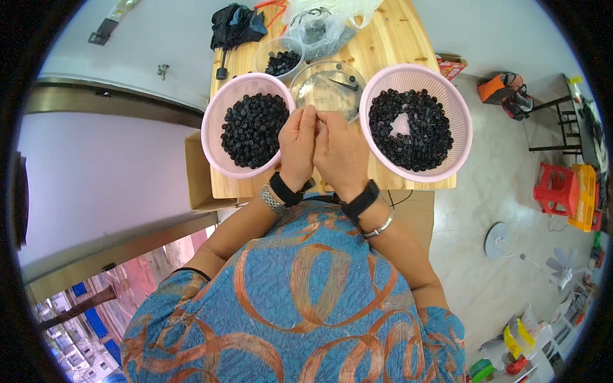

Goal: The recorder is inspecting and assembling small black plastic shoe components.

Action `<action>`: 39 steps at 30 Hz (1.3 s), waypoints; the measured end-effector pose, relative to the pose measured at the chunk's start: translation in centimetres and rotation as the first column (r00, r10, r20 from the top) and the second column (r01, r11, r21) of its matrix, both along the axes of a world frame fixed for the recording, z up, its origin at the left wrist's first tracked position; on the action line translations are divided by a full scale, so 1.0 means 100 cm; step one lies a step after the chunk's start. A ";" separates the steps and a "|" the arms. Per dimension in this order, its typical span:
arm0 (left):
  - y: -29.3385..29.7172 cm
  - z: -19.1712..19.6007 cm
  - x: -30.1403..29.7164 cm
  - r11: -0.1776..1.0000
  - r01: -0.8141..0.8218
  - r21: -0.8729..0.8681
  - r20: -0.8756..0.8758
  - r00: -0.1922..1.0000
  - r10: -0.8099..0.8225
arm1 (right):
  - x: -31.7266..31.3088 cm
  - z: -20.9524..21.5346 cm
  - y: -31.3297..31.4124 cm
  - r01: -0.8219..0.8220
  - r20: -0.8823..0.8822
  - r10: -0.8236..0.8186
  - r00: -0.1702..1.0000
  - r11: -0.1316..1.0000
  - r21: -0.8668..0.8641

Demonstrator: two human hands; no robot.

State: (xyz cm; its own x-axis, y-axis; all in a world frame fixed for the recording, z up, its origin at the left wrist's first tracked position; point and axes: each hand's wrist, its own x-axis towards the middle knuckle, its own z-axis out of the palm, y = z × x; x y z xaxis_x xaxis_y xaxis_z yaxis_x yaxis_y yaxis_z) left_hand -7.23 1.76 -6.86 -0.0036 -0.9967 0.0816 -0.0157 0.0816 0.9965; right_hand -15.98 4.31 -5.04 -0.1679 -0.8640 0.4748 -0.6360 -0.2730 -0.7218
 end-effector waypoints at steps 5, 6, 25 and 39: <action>-0.003 -0.014 -0.005 0.978 -0.059 0.200 -0.302 0.946 0.119 | 0.005 -0.009 -0.008 0.048 -0.112 -0.056 0.992 0.996 -0.076; -0.003 -0.014 -0.004 0.962 -0.046 0.269 -0.382 0.912 0.150 | 0.003 -0.016 -0.010 0.018 -0.234 -0.035 0.971 0.997 -0.076; 0.017 0.009 0.012 0.912 0.252 0.323 -0.587 0.809 -0.016 | -0.012 0.030 0.015 -0.244 0.302 0.181 0.936 0.952 0.183; 0.021 0.045 0.018 0.722 0.558 0.410 -0.767 0.639 -0.058 | -0.005 0.023 0.030 -0.204 0.458 0.148 0.876 0.976 0.074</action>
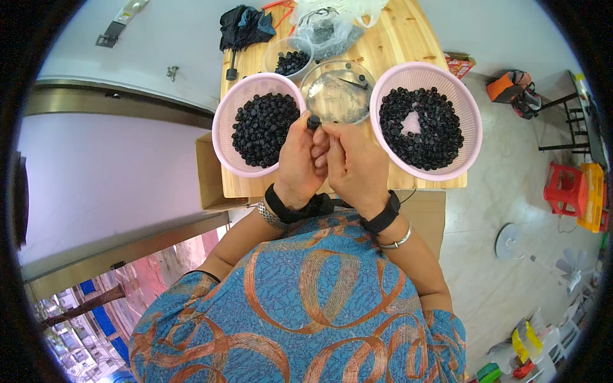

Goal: The recorder is inspecting and assembling small black plastic shoe components.

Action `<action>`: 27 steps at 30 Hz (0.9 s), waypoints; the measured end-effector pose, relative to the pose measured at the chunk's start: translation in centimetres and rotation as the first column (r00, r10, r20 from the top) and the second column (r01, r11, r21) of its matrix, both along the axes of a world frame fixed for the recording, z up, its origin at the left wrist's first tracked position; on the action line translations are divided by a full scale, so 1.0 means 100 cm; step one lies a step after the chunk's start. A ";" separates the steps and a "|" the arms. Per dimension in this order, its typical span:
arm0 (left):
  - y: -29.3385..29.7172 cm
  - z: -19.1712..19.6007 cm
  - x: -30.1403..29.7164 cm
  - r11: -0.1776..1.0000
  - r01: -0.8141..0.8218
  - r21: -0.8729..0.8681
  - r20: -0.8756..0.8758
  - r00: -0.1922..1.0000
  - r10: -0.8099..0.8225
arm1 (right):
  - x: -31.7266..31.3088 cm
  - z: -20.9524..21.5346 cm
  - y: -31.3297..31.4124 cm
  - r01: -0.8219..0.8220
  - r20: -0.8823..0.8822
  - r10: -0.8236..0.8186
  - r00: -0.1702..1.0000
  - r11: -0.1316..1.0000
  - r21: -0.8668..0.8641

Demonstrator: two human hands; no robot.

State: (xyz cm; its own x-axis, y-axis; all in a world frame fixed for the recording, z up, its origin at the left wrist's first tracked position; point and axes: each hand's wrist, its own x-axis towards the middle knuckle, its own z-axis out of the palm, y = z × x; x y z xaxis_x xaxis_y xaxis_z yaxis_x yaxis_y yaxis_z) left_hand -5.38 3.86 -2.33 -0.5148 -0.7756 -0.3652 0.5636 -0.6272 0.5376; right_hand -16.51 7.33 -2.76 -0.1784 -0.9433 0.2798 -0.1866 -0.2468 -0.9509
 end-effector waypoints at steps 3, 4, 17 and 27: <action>0.002 0.000 -0.002 0.999 -0.048 -0.004 0.153 0.987 0.048 | -0.004 0.007 0.001 -0.014 -0.108 0.015 0.994 1.000 0.008; 0.003 -0.002 -0.002 0.999 -0.050 -0.002 0.153 0.987 0.049 | -0.004 0.007 0.001 -0.016 -0.107 0.017 0.994 1.000 0.009; 0.003 0.004 0.004 0.988 -0.137 0.071 0.209 0.971 0.120 | -0.001 0.008 0.002 -0.034 -0.350 -0.021 0.936 0.988 -0.149; 0.003 0.004 -0.003 0.983 -0.164 0.082 0.158 0.976 0.149 | 0.002 -0.002 -0.005 0.022 -0.331 -0.093 0.939 0.977 -0.213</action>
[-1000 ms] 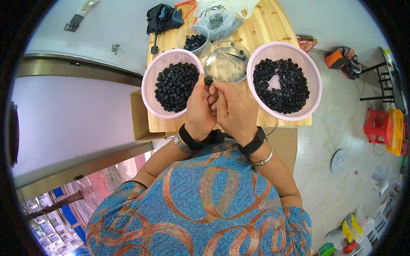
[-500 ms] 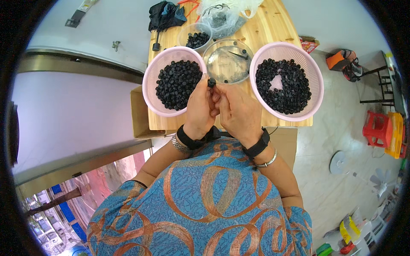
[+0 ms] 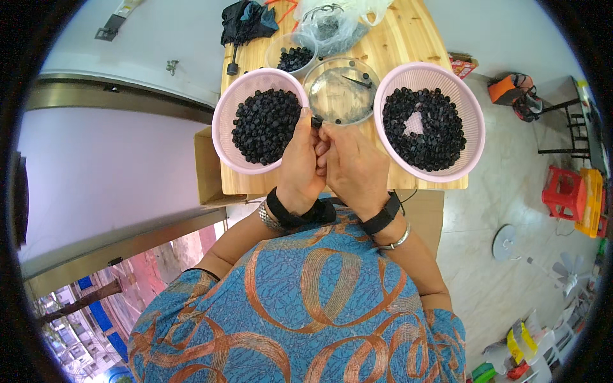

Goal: The recorder is inspecting and assembling small black plastic shoe components.

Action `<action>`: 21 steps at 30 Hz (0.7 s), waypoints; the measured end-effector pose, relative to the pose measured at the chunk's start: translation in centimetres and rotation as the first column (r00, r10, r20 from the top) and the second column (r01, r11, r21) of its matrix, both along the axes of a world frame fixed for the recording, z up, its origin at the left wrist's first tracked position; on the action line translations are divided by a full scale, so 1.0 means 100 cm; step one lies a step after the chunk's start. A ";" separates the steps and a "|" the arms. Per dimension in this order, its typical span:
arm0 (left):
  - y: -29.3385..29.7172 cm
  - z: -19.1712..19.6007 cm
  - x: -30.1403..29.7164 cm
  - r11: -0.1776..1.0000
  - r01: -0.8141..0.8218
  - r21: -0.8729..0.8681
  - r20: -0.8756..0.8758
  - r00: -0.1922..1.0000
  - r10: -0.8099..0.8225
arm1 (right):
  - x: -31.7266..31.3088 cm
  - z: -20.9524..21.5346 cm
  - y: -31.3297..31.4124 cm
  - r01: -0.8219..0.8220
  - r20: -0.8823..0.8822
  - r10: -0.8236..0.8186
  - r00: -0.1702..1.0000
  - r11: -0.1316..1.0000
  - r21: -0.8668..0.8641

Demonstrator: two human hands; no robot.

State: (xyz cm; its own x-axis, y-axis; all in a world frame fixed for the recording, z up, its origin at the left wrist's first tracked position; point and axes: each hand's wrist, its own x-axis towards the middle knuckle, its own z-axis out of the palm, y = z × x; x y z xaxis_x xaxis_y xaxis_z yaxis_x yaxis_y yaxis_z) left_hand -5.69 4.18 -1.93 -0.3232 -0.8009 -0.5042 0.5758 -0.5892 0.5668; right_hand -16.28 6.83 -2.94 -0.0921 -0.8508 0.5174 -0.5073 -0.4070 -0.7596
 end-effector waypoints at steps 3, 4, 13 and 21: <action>0.001 0.016 -0.019 0.974 -0.222 -0.041 0.096 0.970 0.225 | 0.007 0.003 -0.006 0.094 -0.070 -0.099 0.993 0.993 -0.064; 0.000 0.013 -0.019 0.974 -0.224 -0.044 0.092 0.970 0.227 | 0.008 0.003 -0.008 0.093 -0.073 -0.098 0.993 0.993 -0.068; -0.022 -0.036 -0.017 0.904 -0.355 -0.238 -0.016 0.932 0.362 | 0.008 -0.015 -0.032 0.070 -0.433 -0.121 0.893 0.989 -0.132; -0.036 -0.062 -0.006 0.957 -0.288 -0.013 0.140 0.948 0.287 | -0.017 -0.034 -0.070 -0.351 -0.777 0.104 0.620 0.923 -0.156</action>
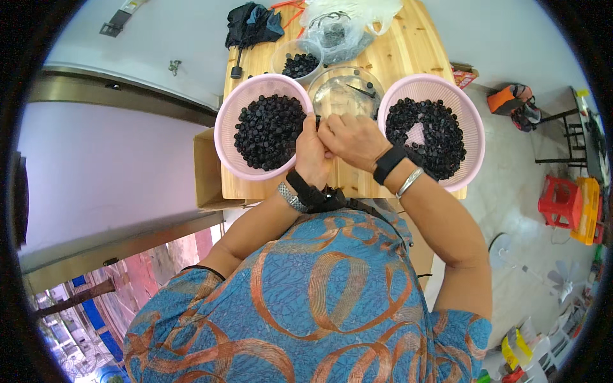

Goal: The recorder is inspecting and assembling small black plastic shoe components.

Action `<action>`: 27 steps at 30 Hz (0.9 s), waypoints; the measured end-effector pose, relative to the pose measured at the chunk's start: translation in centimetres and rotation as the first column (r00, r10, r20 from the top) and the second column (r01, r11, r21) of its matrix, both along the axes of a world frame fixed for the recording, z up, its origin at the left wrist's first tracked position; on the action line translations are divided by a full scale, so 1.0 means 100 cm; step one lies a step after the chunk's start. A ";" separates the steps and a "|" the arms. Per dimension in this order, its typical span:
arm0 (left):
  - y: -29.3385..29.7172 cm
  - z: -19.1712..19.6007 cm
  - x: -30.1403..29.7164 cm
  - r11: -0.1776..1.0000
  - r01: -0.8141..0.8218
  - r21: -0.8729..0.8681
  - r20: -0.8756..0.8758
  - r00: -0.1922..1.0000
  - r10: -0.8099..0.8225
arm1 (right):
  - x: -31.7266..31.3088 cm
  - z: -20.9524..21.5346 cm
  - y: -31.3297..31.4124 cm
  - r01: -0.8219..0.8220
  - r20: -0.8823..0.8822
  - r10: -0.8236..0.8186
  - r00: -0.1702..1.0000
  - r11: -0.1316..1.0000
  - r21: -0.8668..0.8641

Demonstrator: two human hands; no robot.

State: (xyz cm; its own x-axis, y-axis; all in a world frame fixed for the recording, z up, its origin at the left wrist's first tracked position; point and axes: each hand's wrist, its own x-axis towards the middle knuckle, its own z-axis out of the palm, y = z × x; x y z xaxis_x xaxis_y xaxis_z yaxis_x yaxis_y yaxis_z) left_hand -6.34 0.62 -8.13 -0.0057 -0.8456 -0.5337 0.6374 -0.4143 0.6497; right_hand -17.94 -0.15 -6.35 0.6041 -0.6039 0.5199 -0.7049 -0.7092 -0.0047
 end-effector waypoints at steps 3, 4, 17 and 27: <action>-0.009 0.005 -0.003 0.998 -0.035 0.046 0.067 0.997 0.032 | 0.004 0.011 -0.005 0.044 0.044 -0.052 0.998 0.983 0.176; -0.014 0.008 -0.003 0.996 -0.062 0.058 0.103 0.993 0.056 | 0.008 0.013 -0.001 0.047 0.040 -0.055 0.998 0.985 0.169; 0.016 0.037 0.001 0.975 0.104 -0.197 0.187 0.980 -0.067 | 0.013 0.056 0.046 0.145 0.490 -0.416 0.766 0.855 0.498; 0.025 0.058 -0.001 0.988 0.099 -0.119 -0.062 0.992 -0.107 | 0.017 0.048 0.057 0.118 0.617 -0.392 0.683 0.892 0.436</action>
State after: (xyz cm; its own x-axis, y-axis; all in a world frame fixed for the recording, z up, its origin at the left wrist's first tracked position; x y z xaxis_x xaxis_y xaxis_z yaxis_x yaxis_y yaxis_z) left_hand -6.46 3.13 -2.37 -0.1286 -0.8948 -0.4275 0.6393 -0.4044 0.6541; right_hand -16.22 5.53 -1.60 -0.0333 -0.8925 0.4498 -0.5616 -0.3556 -0.7471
